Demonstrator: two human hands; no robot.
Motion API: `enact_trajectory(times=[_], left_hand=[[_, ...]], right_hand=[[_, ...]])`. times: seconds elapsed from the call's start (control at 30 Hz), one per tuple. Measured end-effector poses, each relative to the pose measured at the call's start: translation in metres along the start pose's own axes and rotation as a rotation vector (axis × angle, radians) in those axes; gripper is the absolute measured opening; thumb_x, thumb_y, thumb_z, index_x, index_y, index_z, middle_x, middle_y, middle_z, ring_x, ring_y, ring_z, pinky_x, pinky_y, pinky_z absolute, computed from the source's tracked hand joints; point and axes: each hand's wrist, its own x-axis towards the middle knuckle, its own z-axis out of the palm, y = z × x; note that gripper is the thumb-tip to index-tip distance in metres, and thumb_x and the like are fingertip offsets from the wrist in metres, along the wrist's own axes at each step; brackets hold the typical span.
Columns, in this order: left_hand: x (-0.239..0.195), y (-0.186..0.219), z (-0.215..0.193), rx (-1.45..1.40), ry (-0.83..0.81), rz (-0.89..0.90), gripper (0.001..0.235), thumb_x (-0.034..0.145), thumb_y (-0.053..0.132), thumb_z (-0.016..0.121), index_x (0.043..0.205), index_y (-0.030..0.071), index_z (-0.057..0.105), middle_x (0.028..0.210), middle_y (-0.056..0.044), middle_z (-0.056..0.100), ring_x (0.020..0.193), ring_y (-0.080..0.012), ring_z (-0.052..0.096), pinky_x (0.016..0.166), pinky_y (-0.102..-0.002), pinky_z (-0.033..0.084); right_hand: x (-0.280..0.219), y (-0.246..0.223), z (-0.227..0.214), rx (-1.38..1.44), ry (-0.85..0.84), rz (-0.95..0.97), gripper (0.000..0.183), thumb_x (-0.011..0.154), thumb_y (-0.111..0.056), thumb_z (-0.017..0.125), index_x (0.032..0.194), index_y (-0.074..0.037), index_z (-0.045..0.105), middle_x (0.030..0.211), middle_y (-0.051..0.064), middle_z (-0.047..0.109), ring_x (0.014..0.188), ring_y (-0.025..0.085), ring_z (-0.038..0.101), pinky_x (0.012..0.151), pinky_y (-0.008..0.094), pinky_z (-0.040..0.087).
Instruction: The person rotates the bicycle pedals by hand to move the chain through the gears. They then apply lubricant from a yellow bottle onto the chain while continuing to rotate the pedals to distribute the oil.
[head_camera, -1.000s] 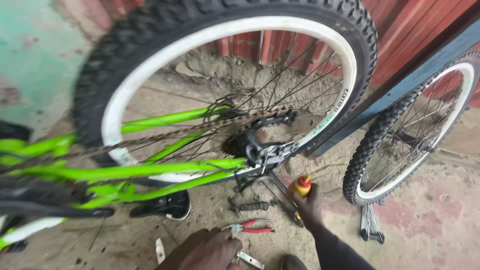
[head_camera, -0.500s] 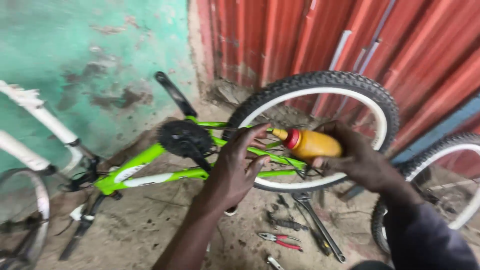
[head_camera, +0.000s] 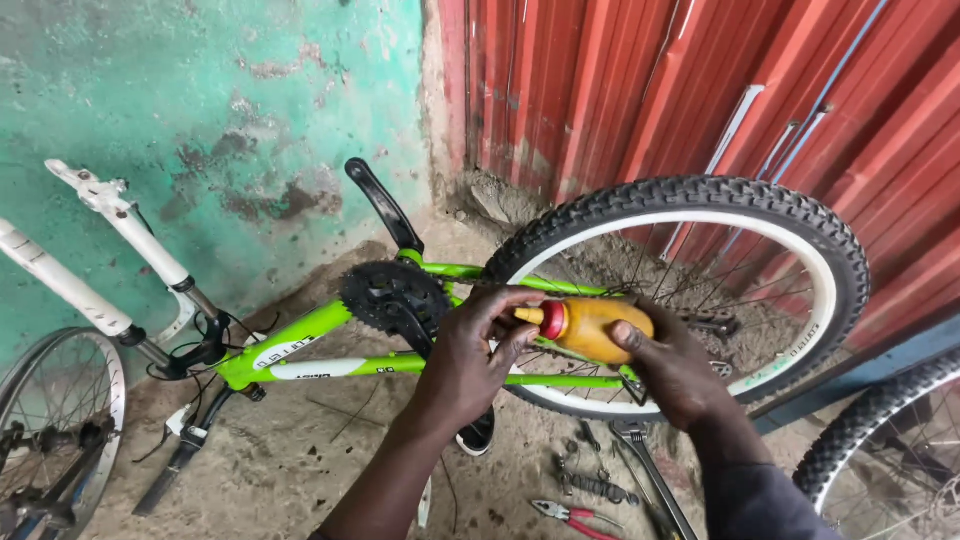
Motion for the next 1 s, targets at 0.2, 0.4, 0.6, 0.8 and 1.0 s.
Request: enact_trajectory(times=[0.2,0.4,0.6,0.8,1.0], left_hand=[[0.004,-0.01,-0.01,0.074,0.054,0.035,0.021,0.096,0.0,0.067,0.116,0.001,0.07,0.099,-0.02,0.07,0.084,-0.0329,0.074,0.073,-0.04,0.062],[-0.003,-0.021,-0.014,0.214,0.055,0.087,0.01,0.098,0.008,0.067,0.105,0.003,0.071,0.091,-0.016,0.072,0.084,-0.0344,0.074,0.075,-0.04,0.059],[-0.007,-0.023,-0.024,0.362,0.067,-0.044,0.018,0.1,0.02,0.067,0.098,0.003,0.069,0.078,-0.021,0.068,0.075,-0.0417,0.07,0.065,-0.046,0.055],[-0.009,-0.033,-0.025,0.359,0.056,-0.177,0.032,0.102,0.028,0.06,0.078,0.008,0.069,0.056,-0.011,0.062,0.053,-0.0291,0.063,0.05,-0.033,0.05],[-0.008,-0.026,-0.026,0.327,0.055,-0.166,0.038,0.1,0.026,0.06,0.068,0.006,0.066,0.049,-0.014,0.057,0.047,-0.0273,0.058,0.048,-0.033,0.045]], right_hand=[[0.005,0.006,0.026,0.233,-0.058,0.08,0.079,0.09,-0.036,0.074,0.139,0.018,0.043,0.101,0.025,0.054,0.081,0.034,0.062,0.062,0.04,0.056],[0.009,0.015,0.028,0.219,-0.098,0.072,0.066,0.088,-0.028,0.078,0.133,0.013,0.053,0.1,0.019,0.058,0.081,0.028,0.064,0.064,0.034,0.057],[0.013,0.02,0.03,0.149,-0.173,-0.017,0.065,0.076,-0.019,0.087,0.131,0.004,0.062,0.101,0.016,0.064,0.084,0.024,0.064,0.071,0.035,0.058],[0.012,0.022,0.036,0.104,-0.201,-0.058,0.071,0.066,-0.008,0.093,0.13,0.0,0.063,0.109,0.011,0.066,0.091,0.02,0.066,0.074,0.033,0.059],[0.007,0.017,0.042,0.071,-0.215,-0.037,0.068,0.068,-0.009,0.092,0.129,0.001,0.062,0.109,0.01,0.065,0.093,0.02,0.065,0.077,0.034,0.059]])
